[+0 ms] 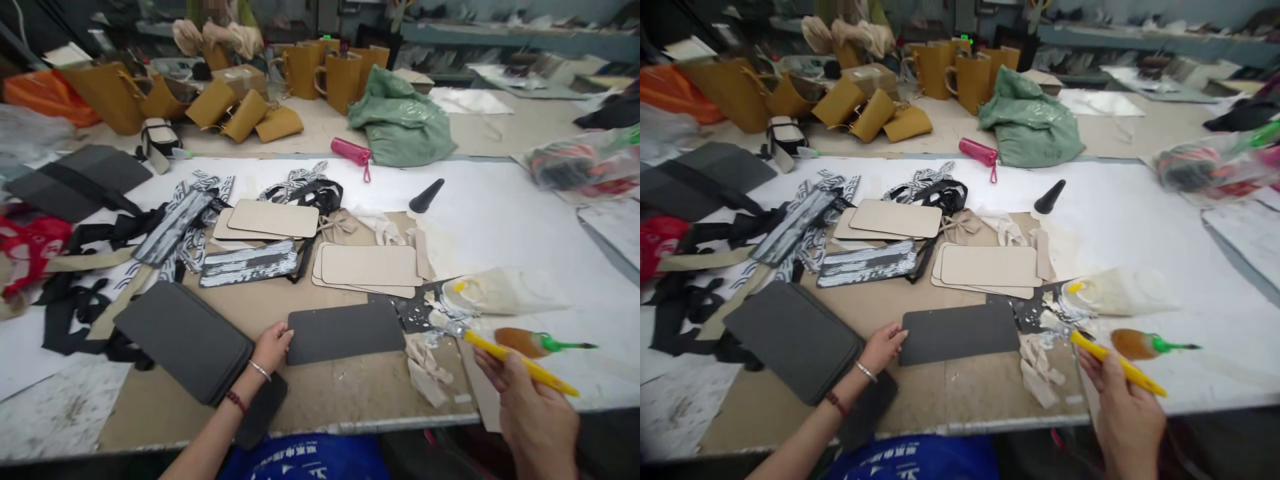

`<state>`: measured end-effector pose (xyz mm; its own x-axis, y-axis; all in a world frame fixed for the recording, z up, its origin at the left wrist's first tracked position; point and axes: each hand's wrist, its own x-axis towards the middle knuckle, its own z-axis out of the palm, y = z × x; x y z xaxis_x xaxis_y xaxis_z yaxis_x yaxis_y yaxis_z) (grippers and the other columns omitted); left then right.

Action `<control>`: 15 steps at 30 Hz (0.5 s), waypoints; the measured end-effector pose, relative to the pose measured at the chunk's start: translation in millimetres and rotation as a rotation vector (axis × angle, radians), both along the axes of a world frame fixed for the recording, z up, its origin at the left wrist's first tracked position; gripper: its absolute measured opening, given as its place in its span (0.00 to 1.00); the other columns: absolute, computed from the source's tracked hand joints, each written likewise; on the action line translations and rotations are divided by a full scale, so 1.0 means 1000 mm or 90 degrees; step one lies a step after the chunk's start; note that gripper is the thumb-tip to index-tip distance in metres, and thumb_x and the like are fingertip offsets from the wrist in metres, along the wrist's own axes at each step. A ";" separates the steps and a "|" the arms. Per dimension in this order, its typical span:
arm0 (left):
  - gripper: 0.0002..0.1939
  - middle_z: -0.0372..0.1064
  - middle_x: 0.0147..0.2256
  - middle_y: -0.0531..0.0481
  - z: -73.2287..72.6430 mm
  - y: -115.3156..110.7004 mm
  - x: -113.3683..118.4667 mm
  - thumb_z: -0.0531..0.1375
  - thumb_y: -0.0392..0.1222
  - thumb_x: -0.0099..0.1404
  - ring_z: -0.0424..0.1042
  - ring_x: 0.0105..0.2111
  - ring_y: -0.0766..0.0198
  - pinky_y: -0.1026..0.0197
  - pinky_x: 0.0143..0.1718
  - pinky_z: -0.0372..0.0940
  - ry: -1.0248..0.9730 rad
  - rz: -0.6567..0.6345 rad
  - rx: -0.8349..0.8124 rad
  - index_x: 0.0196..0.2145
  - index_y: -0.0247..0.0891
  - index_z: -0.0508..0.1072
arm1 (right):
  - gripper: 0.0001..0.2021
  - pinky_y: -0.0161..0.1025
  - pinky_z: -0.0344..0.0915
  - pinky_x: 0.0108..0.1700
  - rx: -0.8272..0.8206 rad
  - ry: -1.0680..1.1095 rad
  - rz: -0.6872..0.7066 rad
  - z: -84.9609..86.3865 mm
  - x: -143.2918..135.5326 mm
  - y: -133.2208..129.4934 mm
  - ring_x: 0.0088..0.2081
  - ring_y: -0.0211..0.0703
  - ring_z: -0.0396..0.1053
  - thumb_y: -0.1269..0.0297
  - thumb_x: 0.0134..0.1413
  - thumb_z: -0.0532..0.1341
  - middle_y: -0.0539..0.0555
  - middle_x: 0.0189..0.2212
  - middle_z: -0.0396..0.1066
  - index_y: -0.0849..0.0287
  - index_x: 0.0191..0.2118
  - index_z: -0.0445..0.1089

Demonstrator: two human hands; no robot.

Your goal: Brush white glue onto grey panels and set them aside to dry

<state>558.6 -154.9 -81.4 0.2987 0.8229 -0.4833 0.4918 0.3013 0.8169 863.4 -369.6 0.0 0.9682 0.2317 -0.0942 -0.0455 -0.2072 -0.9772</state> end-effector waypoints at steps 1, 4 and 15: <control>0.12 0.54 0.15 0.59 -0.002 0.000 -0.002 0.55 0.50 0.47 0.58 0.16 0.70 0.67 0.18 0.56 -0.004 0.002 0.005 0.20 0.38 0.61 | 0.21 0.47 0.70 0.42 0.034 0.045 0.012 0.001 -0.019 0.009 0.34 0.50 0.72 0.51 0.42 0.64 0.61 0.31 0.73 0.68 0.34 0.68; 0.11 0.58 0.17 0.58 -0.007 -0.002 -0.008 0.54 0.45 0.50 0.62 0.18 0.67 0.64 0.21 0.61 -0.008 0.020 0.023 0.30 0.36 0.66 | 0.23 0.45 0.72 0.39 0.079 0.139 0.089 -0.006 -0.065 0.037 0.33 0.48 0.73 0.52 0.40 0.66 0.59 0.29 0.74 0.67 0.36 0.68; 0.19 0.63 0.50 0.41 -0.004 -0.040 -0.042 0.56 0.30 0.56 0.61 0.52 0.52 0.46 0.51 0.61 0.165 -0.384 0.519 0.46 0.39 0.67 | 0.26 0.44 0.72 0.41 0.060 0.215 0.268 -0.026 -0.163 0.115 0.36 0.49 0.73 0.47 0.40 0.64 0.58 0.30 0.74 0.67 0.38 0.67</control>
<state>516.2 -194.9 -85.7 0.7347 0.6770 0.0425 0.5665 -0.6468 0.5106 699.9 -254.1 -26.3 0.7100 0.6145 -0.3439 -0.2918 -0.1877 -0.9379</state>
